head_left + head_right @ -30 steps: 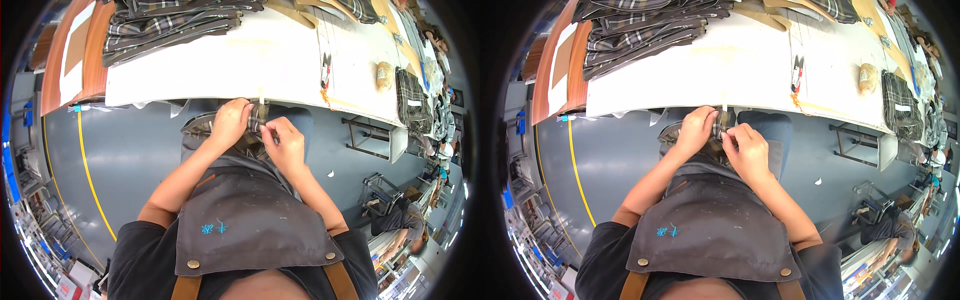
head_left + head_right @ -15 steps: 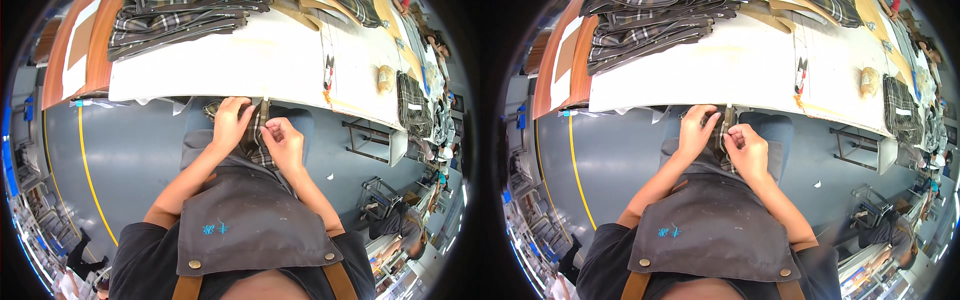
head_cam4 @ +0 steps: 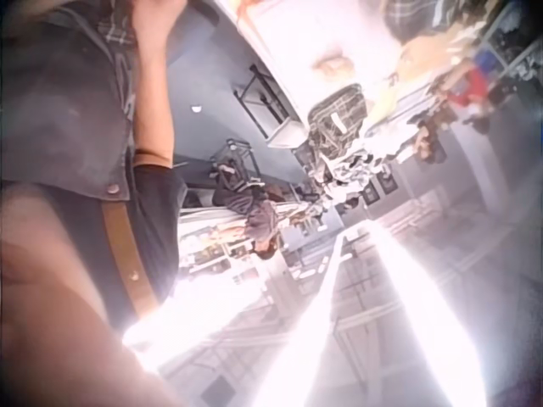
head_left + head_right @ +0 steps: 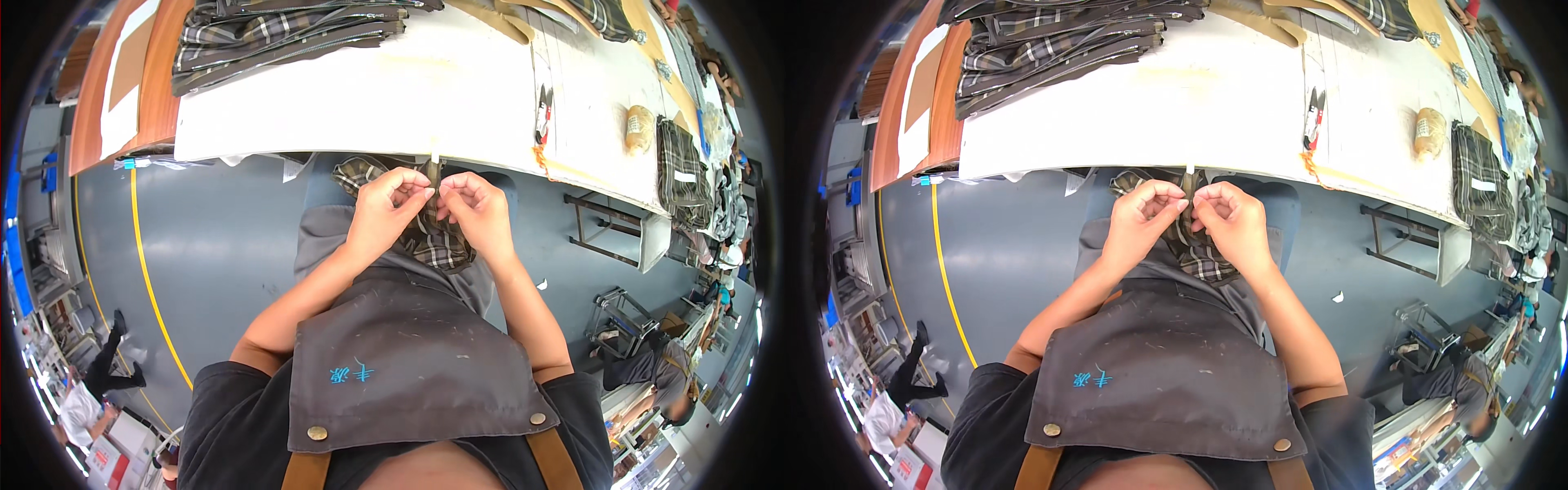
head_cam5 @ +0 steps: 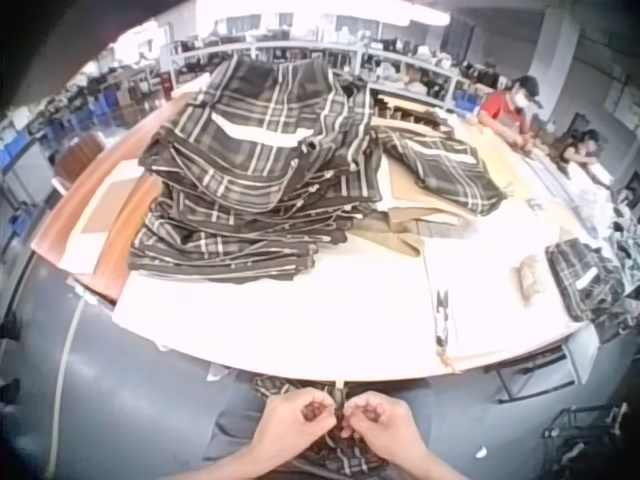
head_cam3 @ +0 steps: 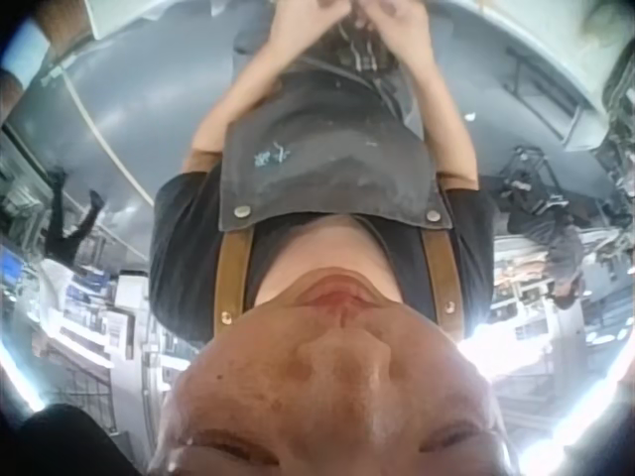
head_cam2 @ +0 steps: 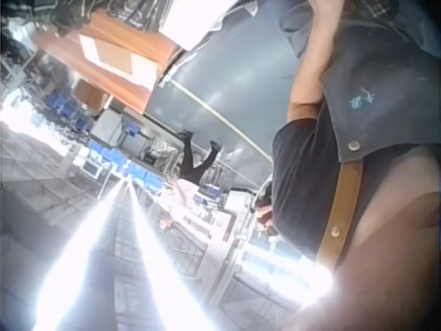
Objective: The person assembles plaid bags by hand, applying adhesive from a squeeze bottle to the zipper area, aligning the fabric, and using scissors to trim excess material. The person repeatedly handles multiple bags, stacking finished units on the table.
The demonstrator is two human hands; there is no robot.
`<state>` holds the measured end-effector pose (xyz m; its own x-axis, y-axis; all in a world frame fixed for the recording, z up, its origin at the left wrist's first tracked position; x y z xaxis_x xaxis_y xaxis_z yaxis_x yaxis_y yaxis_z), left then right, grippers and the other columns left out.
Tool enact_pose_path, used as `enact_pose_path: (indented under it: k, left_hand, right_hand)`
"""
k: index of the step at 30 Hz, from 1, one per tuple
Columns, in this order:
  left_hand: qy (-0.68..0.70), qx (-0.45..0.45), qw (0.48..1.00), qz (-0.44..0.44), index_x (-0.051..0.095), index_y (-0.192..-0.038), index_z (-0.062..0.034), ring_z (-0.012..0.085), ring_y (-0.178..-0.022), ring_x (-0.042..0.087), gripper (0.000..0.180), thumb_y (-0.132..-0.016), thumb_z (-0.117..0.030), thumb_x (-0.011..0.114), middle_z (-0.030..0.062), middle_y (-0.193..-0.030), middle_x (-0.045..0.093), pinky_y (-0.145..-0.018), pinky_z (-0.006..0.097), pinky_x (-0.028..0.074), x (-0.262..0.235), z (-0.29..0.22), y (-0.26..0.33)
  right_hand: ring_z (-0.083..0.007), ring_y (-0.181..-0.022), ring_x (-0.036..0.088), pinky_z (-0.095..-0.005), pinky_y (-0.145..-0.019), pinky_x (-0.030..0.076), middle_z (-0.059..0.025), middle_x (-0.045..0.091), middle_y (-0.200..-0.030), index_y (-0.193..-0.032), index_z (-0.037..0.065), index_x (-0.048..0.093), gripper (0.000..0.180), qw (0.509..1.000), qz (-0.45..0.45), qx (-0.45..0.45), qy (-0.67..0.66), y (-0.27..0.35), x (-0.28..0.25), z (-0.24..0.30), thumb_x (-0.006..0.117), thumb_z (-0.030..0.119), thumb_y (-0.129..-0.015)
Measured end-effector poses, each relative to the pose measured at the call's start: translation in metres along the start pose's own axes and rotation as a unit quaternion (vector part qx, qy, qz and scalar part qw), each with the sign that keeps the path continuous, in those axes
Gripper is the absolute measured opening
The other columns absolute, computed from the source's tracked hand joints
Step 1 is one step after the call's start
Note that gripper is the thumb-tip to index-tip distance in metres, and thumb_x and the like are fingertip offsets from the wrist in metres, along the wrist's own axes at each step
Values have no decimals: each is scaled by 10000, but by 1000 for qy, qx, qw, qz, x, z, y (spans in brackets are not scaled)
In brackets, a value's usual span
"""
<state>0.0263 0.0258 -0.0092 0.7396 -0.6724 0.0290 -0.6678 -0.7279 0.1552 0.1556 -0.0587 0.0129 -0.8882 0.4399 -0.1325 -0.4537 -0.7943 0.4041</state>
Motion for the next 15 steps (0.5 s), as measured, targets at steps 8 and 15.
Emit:
enact_pose_path:
  k: [8, 15]
  left_hand:
    - [-78, 3, 997, -16, 653, -874, 14, 48, -673, 602, 86, -804, -23, 685, 23, -765, 668, -591, 206, 490, 1, -15, -9]
    - [-91, 13, 996, -14, 649, -819, 16, 45, -615, 588, 70, -767, -20, 679, 25, -743, 670, -542, 209, 480, 0, -15, -13]
  right_hand:
    - [-98, -650, 651, -199, -543, 452, -49, 665, -767, -918, -6, 623, 77, 999, 40, 19, -24, -6, -1, -3, 605, 66, -895]
    - [-98, -642, 644, -202, -545, 453, -49, 656, -757, -914, -15, 605, 70, 998, 40, 26, -50, -7, 0, -10, 587, 51, -897]
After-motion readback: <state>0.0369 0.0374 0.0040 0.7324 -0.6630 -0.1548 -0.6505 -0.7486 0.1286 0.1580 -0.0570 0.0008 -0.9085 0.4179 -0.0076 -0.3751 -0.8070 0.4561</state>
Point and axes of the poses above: each hand's wrist, its own y-axis away from the middle knuckle, its own x-axis out of the palm, z = x × y, the point moved 5 cm from there along -y, towards the middle knuckle
